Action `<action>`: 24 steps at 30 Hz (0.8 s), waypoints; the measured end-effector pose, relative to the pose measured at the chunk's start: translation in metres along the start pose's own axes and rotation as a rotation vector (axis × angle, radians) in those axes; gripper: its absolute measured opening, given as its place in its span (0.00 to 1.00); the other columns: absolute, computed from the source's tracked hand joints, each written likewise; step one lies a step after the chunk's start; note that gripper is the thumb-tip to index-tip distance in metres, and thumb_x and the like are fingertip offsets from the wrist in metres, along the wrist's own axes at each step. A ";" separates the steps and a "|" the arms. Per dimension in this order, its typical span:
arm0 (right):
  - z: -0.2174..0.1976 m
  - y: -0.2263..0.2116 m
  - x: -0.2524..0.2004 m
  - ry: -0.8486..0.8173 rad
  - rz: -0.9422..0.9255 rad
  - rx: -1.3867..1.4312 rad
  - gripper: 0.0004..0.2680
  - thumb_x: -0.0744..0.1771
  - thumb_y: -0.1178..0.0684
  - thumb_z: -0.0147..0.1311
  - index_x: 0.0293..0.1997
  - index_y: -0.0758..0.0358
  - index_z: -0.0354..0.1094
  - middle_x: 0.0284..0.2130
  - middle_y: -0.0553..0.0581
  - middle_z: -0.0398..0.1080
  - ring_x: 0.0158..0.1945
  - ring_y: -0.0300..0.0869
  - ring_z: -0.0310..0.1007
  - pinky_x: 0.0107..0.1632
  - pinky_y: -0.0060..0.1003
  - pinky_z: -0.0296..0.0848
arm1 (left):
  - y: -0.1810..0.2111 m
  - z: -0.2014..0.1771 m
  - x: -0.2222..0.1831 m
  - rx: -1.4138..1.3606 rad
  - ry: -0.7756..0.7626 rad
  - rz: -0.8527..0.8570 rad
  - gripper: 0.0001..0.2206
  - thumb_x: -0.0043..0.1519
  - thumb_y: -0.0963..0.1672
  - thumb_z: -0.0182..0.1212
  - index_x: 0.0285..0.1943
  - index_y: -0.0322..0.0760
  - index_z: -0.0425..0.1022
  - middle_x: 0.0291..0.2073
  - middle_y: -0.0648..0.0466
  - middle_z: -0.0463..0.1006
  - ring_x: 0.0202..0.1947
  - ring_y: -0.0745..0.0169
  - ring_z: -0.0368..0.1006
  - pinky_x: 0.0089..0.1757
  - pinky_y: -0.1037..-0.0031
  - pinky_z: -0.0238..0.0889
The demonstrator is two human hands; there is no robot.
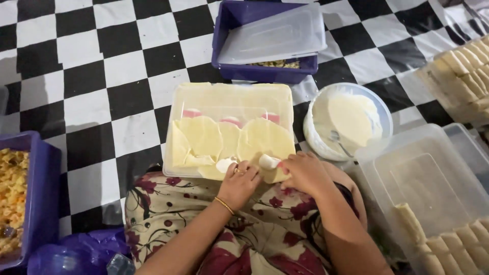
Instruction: The person is preparing rolled food items by laying out dough sheets, adding filling, and rolling them into shape on a tray.
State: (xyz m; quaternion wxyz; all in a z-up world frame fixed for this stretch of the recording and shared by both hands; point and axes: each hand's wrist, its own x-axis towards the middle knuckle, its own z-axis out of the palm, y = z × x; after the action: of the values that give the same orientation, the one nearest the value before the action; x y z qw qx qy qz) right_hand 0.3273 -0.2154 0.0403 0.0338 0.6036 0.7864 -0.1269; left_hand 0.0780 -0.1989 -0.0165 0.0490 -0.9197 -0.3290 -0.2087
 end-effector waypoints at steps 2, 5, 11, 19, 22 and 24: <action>-0.009 -0.002 -0.002 -0.030 0.004 0.003 0.14 0.55 0.35 0.69 0.32 0.43 0.70 0.31 0.44 0.72 0.47 0.45 0.73 0.50 0.44 0.69 | -0.002 0.004 0.005 -0.018 0.004 -0.048 0.03 0.65 0.47 0.55 0.45 0.52 0.73 0.40 0.59 0.72 0.53 0.55 0.63 0.56 0.55 0.49; -0.046 -0.012 -0.008 -0.107 0.079 0.143 0.08 0.61 0.41 0.64 0.34 0.47 0.73 0.32 0.46 0.75 0.48 0.45 0.73 0.52 0.42 0.70 | -0.012 -0.001 0.020 -0.079 -0.042 -0.149 0.05 0.68 0.51 0.51 0.45 0.57 0.72 0.36 0.63 0.72 0.51 0.59 0.62 0.55 0.57 0.47; -0.010 0.024 0.020 0.039 0.107 0.259 0.05 0.65 0.47 0.57 0.40 0.51 0.76 0.36 0.55 0.78 0.48 0.53 0.76 0.50 0.50 0.74 | -0.030 0.011 0.041 -0.087 -0.101 -0.327 0.10 0.66 0.56 0.50 0.40 0.58 0.70 0.29 0.63 0.77 0.45 0.61 0.68 0.51 0.60 0.52; 0.006 -0.006 0.033 0.385 -0.261 0.200 0.03 0.63 0.51 0.59 0.37 0.47 0.77 0.39 0.45 0.73 0.48 0.45 0.71 0.45 0.43 0.72 | -0.030 0.027 0.050 -0.119 -0.261 -0.415 0.08 0.66 0.54 0.53 0.40 0.59 0.75 0.36 0.64 0.78 0.51 0.61 0.64 0.55 0.61 0.48; 0.008 -0.016 0.032 0.465 -0.343 0.121 0.06 0.62 0.52 0.61 0.40 0.50 0.75 0.42 0.44 0.71 0.50 0.44 0.69 0.44 0.41 0.71 | -0.036 0.022 0.046 -0.110 -0.220 -0.431 0.09 0.66 0.53 0.52 0.39 0.61 0.78 0.39 0.64 0.76 0.52 0.60 0.63 0.54 0.61 0.49; -0.003 -0.027 0.031 0.514 -0.409 0.096 0.04 0.66 0.52 0.56 0.42 0.50 0.75 0.47 0.45 0.72 0.55 0.46 0.66 0.48 0.41 0.67 | -0.044 0.015 0.042 -0.120 -0.186 -0.476 0.10 0.67 0.54 0.49 0.42 0.60 0.77 0.42 0.65 0.72 0.52 0.58 0.62 0.52 0.63 0.50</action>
State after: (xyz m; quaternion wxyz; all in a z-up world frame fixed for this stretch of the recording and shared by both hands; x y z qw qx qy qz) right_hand 0.2930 -0.1923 0.0409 -0.2204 0.4462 0.8673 -0.0112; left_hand 0.0847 -0.1367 -0.0151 -0.0868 -0.8328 -0.5262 -0.1483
